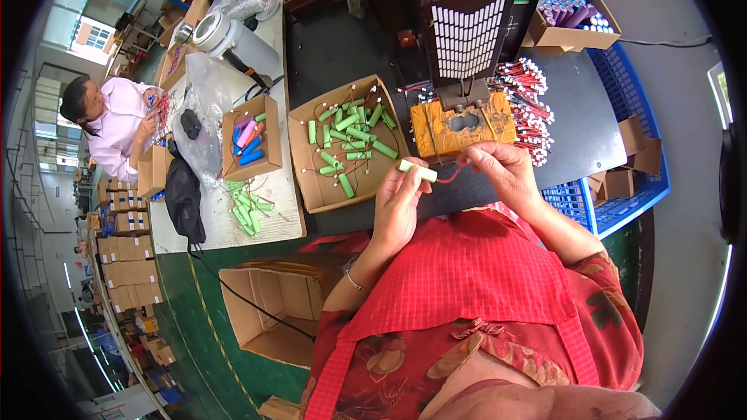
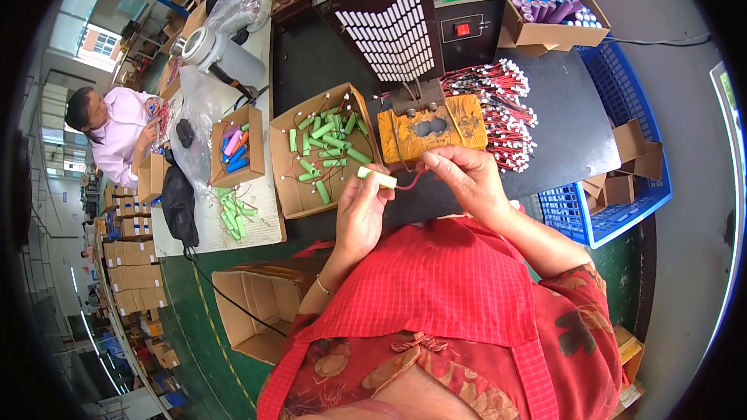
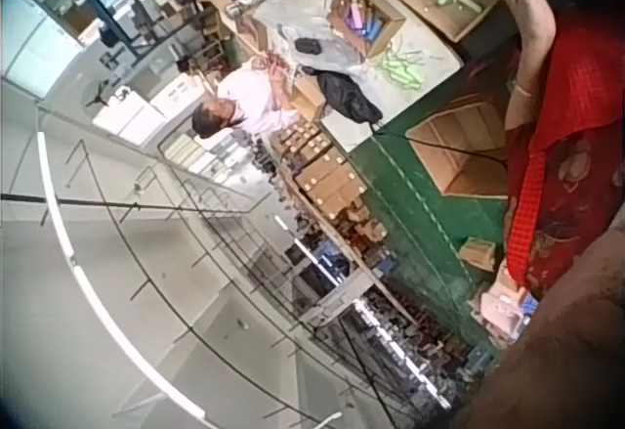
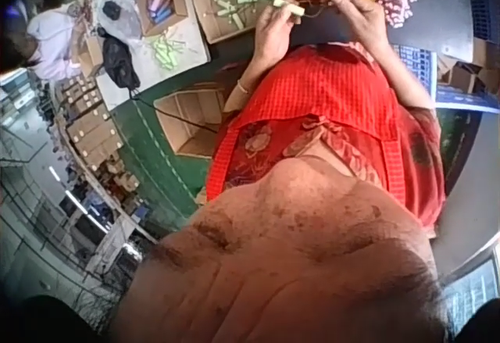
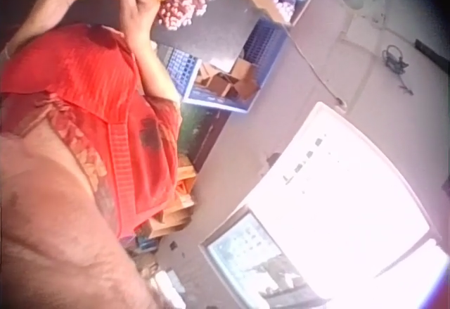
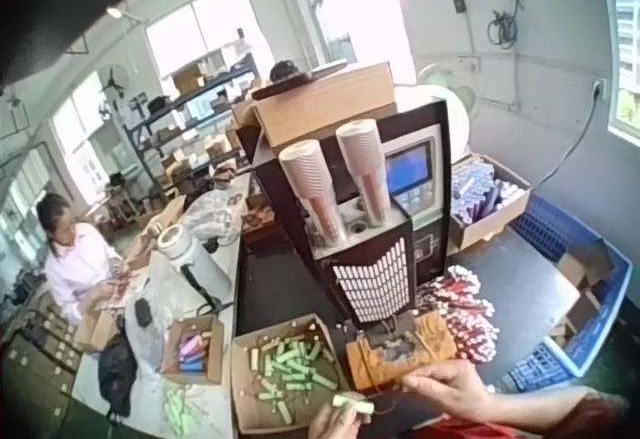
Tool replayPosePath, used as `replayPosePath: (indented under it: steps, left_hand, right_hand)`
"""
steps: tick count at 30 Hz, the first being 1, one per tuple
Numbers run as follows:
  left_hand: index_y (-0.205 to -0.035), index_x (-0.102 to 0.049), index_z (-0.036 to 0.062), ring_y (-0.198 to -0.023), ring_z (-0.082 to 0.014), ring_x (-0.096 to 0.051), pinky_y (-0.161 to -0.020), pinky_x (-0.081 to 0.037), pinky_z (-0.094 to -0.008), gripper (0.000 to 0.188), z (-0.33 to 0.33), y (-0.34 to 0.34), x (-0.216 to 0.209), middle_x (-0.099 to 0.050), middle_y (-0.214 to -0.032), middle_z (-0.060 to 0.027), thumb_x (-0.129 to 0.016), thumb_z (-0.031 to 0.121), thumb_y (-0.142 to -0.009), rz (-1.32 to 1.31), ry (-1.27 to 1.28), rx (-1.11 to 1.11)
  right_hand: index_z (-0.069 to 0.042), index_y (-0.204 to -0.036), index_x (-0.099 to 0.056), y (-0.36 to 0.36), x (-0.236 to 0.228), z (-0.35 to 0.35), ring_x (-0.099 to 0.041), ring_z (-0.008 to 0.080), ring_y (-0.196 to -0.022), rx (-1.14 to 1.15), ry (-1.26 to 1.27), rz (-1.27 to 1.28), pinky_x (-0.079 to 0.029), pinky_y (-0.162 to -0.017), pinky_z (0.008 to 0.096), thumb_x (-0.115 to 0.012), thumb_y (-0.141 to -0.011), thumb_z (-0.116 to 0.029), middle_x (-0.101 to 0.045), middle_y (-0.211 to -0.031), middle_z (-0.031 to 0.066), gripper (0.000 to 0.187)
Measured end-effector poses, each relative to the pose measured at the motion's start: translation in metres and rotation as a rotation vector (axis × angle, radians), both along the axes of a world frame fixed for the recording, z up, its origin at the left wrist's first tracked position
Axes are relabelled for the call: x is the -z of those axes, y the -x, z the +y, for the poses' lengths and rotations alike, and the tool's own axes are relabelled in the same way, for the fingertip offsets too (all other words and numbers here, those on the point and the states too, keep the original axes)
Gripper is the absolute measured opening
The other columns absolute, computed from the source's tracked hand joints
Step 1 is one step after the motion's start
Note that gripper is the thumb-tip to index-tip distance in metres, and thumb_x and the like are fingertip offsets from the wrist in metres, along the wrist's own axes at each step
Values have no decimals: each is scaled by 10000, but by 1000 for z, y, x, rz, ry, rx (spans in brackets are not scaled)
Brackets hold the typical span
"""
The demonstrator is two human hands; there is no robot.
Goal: Spot weld battery cells together to create a battery pack using a specialized welding machine.
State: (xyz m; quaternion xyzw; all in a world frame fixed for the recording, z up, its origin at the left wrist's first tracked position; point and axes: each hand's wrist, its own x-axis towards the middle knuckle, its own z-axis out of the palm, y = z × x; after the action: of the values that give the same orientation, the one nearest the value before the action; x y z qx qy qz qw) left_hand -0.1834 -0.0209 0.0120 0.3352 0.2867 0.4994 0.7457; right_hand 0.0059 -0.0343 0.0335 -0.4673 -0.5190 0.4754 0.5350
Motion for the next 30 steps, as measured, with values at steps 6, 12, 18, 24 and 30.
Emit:
replayPosePath:
  steps: [6,12,18,24,30]
  left_hand:
    - [-1072,-463,35,-843,-158,-572,-723,-447,-250,206,-5,-9,2,-563,-989,-114,-443,188,-937,-37,52,181]
    - [-1058,-487,50,-814,-97,-562,-698,-448,-226,200,-1,-11,7,-573,-953,-38,-504,190,-916,11,20,161]
    - [-1053,-494,55,-834,-88,-562,-707,-458,-223,213,-9,-17,5,-574,-982,-29,-529,204,-905,3,105,121]
    - [-1182,-463,20,-804,-95,-567,-673,-460,-218,319,-14,-12,18,-572,-989,-40,-500,198,-920,156,124,115]
    - [-1140,-481,14,-842,-83,-547,-697,-453,-220,284,-10,-9,16,-561,-956,-26,-504,191,-919,152,57,93]
  right_hand:
    - [3,-945,-594,-5,1,1,-575,105,-758,-8,84,125,-462,-663,236,-498,-920,-179,-620,-824,56,208]
    - [9,-1008,-581,-3,-19,-1,-581,144,-794,-178,-150,-254,-466,-721,271,-653,-807,-175,-593,-874,74,281]
    - [3,-895,-641,8,-6,1,-607,139,-739,-167,-189,-280,-485,-648,266,-670,-772,-65,-636,-810,82,143]
    - [31,-906,-638,12,5,-6,-604,95,-720,-202,67,-99,-501,-650,229,-631,-814,-55,-642,-784,54,126]
    - [5,-834,-626,10,2,0,-574,72,-681,-322,373,97,-479,-619,208,-606,-847,-98,-630,-765,31,105]
